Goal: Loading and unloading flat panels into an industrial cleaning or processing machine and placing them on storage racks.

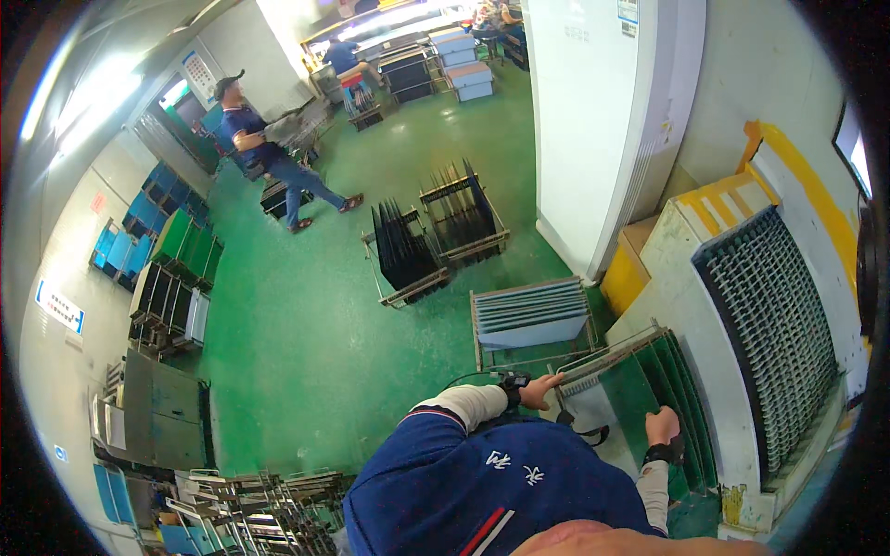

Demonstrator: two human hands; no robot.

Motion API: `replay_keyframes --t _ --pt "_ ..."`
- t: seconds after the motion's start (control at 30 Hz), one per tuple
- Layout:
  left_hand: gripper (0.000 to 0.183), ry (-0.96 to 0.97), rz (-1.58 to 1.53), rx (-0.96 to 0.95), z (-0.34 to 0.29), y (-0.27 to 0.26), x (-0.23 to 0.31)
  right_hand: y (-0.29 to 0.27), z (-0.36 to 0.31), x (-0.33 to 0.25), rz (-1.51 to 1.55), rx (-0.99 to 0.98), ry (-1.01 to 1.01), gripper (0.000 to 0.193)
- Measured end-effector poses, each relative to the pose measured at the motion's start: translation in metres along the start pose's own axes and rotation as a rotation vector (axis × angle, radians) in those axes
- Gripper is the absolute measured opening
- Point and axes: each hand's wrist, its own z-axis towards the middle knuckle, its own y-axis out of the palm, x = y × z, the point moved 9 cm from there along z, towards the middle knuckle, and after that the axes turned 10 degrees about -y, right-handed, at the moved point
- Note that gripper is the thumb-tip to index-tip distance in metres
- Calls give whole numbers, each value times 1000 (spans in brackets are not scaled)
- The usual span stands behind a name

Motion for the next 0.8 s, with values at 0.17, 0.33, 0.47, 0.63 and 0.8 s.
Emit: replay_keyframes --t 0.17,0.33,0.47,0.63,0.8 --pt "109 24 -14 8 0 -1 2 3 1 5 -4 -12 34 28" --pt "111 -17 -9 5 -4 -4 8 -4 1 0 -15 -27 29 28" --pt "110 -21 -17 1 -5 -6 8 -5 2 0 -18 -17 32 28" --pt "111 15 -23 17 -1 -3 4 -1 3 2 -2 -58 42 29" --pt "110 18 -23 25 -2 -6 6 2 4 4 -15 -56 53 28"
